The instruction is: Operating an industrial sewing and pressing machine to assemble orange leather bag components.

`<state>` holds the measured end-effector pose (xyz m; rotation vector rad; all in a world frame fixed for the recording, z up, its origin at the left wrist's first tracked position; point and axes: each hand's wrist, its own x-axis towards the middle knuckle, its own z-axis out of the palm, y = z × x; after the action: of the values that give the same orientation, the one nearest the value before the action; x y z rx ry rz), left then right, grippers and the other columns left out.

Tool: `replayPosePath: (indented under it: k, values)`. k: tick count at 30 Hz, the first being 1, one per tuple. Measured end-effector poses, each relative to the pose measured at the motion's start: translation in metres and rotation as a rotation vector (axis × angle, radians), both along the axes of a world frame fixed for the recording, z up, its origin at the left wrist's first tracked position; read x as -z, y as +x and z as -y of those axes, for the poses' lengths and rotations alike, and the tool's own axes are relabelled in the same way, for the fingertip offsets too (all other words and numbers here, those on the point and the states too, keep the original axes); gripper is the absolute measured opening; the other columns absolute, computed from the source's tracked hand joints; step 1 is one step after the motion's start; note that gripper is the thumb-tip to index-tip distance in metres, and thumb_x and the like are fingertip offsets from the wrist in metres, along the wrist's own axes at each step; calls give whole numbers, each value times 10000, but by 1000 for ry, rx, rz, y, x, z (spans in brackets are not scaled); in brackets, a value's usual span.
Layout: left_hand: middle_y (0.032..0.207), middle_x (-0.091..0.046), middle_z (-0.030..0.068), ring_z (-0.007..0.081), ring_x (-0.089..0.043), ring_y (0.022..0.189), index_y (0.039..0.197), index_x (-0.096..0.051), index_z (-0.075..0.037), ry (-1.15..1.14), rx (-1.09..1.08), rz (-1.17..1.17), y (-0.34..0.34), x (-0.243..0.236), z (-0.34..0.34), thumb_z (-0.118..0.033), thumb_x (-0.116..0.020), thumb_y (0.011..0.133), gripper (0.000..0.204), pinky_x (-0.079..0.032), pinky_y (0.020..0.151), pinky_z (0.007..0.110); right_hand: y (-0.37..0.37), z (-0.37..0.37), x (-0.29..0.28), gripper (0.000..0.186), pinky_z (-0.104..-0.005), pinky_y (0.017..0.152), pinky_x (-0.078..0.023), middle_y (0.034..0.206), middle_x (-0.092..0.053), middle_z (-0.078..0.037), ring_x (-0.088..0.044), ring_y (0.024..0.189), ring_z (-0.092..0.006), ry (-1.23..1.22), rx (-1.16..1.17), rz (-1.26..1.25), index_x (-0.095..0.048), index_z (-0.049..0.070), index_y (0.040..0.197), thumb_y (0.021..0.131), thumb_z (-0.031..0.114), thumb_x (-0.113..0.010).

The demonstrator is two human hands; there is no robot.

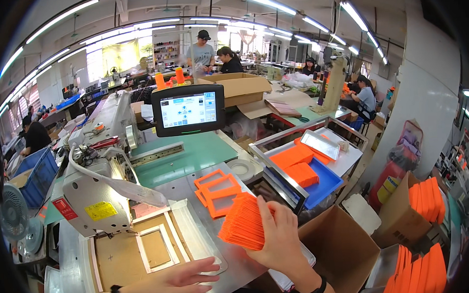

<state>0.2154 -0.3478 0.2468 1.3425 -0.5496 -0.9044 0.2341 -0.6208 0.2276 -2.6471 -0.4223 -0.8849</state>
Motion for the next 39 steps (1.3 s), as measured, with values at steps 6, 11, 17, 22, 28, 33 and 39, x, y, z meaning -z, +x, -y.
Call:
replayPosePath:
  k: [6,11,17,22,28,33,39]
  values:
    - [1555,-292,143,225,-377,1399,1554,-84,-2,-145,-145,155,15,36,69,-156,-573,997,757,-382,1109,331,-8,-14,0,1048,-470,1005,-360,1255,-466,-180,-466,1169,-350,5,96,-57,-327,-13,1480,634,341,-836]
    - [1301,-559,154,202,-562,1193,1433,-366,4,-72,-428,-41,51,55,88,-139,-607,942,565,-464,996,340,-16,0,-2,1017,-431,1004,-406,1269,-450,-205,-486,1143,-348,137,-87,-313,-270,-36,1503,713,302,-814]
    - [1318,-579,99,157,-550,1200,1438,-419,3,98,-313,236,85,51,70,-40,-579,936,529,-436,1032,311,-17,21,14,873,-326,904,-490,1272,-422,-175,-550,1028,-236,454,-266,-514,-269,-40,1507,791,83,-752]
    - [1359,-558,85,148,-519,1239,1471,-382,6,62,-228,157,102,61,58,-5,-560,948,552,-381,1091,305,-16,31,24,836,-306,875,-489,1240,-428,-131,-558,924,-185,544,-304,-496,-365,-1,1483,743,-8,-755]
    - [1401,-530,85,151,-491,1277,1483,-366,3,44,-204,102,105,59,55,-2,-537,960,551,-352,1117,313,-13,38,35,828,-314,872,-490,1213,-454,-118,-546,920,-186,519,-336,-376,-426,22,1452,702,-32,-772]
    - [1418,-513,91,154,-472,1300,1487,-358,3,49,-206,96,104,53,56,-1,-514,968,542,-340,1129,315,-10,44,54,781,-324,886,-494,1165,-461,-90,-556,935,-183,742,-359,-408,-461,33,1413,706,-24,-788]
    - [1395,-529,88,133,-505,1250,1496,-350,-6,105,-208,77,108,50,57,-16,-527,968,557,-399,1078,299,-12,43,77,670,-322,897,-495,1135,-463,-71,-564,960,-167,977,-330,-409,-517,33,1326,724,5,-809]
